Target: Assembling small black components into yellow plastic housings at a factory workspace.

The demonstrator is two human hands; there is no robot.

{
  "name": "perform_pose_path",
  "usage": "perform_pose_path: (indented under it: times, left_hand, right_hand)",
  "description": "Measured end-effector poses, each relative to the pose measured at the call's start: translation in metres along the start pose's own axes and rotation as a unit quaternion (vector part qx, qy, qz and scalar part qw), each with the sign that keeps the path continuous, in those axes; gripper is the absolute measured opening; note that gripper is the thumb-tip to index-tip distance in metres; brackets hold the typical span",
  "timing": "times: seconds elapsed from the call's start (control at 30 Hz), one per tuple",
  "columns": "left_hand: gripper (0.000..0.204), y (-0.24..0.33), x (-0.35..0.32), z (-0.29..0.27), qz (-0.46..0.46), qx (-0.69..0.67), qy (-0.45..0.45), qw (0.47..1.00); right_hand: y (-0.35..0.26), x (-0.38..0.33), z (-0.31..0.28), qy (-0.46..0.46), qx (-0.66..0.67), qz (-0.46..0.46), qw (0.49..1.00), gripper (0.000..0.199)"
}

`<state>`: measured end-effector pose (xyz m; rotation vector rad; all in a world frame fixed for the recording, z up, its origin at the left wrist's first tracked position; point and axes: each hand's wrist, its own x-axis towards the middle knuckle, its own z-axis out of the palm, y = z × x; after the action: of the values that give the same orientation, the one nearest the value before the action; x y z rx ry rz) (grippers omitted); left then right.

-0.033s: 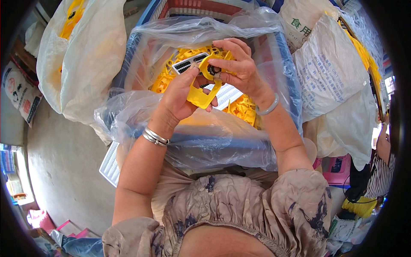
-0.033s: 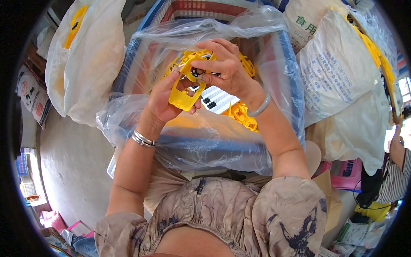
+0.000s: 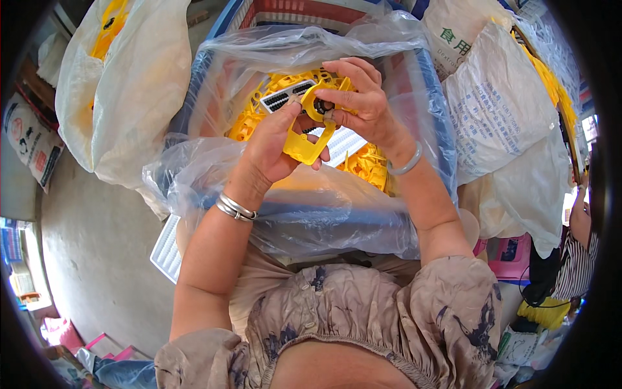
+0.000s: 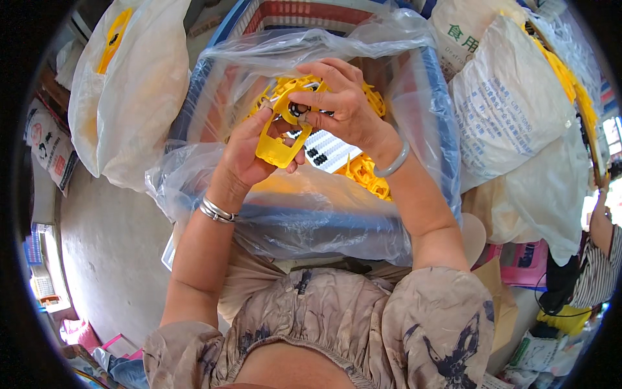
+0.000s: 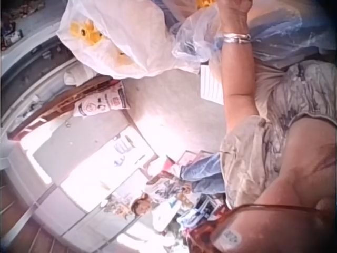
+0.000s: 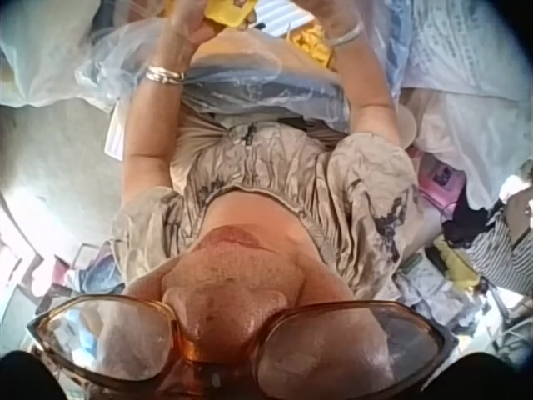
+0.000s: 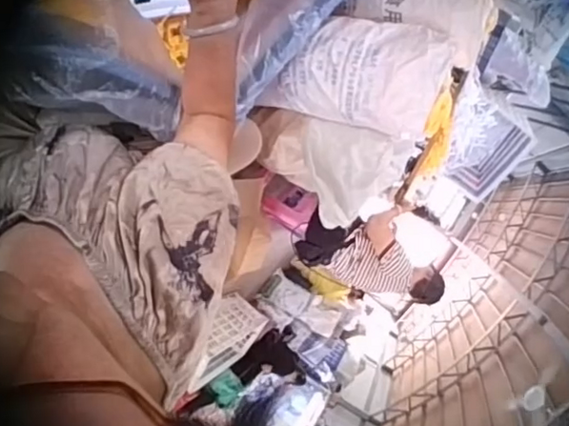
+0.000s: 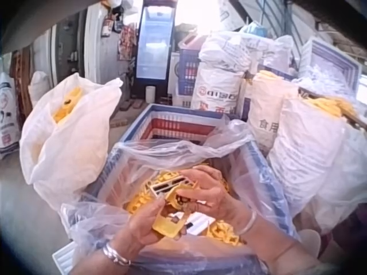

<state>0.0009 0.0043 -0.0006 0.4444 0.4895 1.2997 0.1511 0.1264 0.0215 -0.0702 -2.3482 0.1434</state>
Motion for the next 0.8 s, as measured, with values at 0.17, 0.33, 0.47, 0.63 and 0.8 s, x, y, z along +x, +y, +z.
perform_pose_path:
  times: [0.17, 0.33, 0.47, 0.63, 0.8]
  left_hand:
    - [0.036, 0.001, -0.002, 0.006, 0.004, 0.008, -0.01, 1.0]
    - [0.037, -0.001, -0.001, 0.005, 0.016, 0.019, -0.006, 1.0]
    - [0.037, -0.002, -0.001, 0.007, 0.031, 0.021, 0.007, 0.999]
    - [0.034, -0.002, -0.002, 0.005, 0.031, 0.01, 0.006, 0.999]
    - [0.033, -0.002, -0.001, 0.009, 0.03, 0.076, 0.045, 0.996]
  right_hand:
    - [-0.008, -0.001, 0.0, 0.041, 0.017, 0.07, 0.997, 0.026]
    - [-0.012, -0.002, 0.001, 0.041, 0.023, 0.07, 0.996, 0.027]
    - [-0.014, -0.003, 0.004, 0.056, -0.006, 0.052, 0.997, 0.023]
    - [-0.018, -0.002, 0.006, 0.072, -0.026, 0.044, 0.996, 0.021]
    - [-0.015, -0.003, 0.005, 0.06, 0.007, 0.06, 0.996, 0.019]
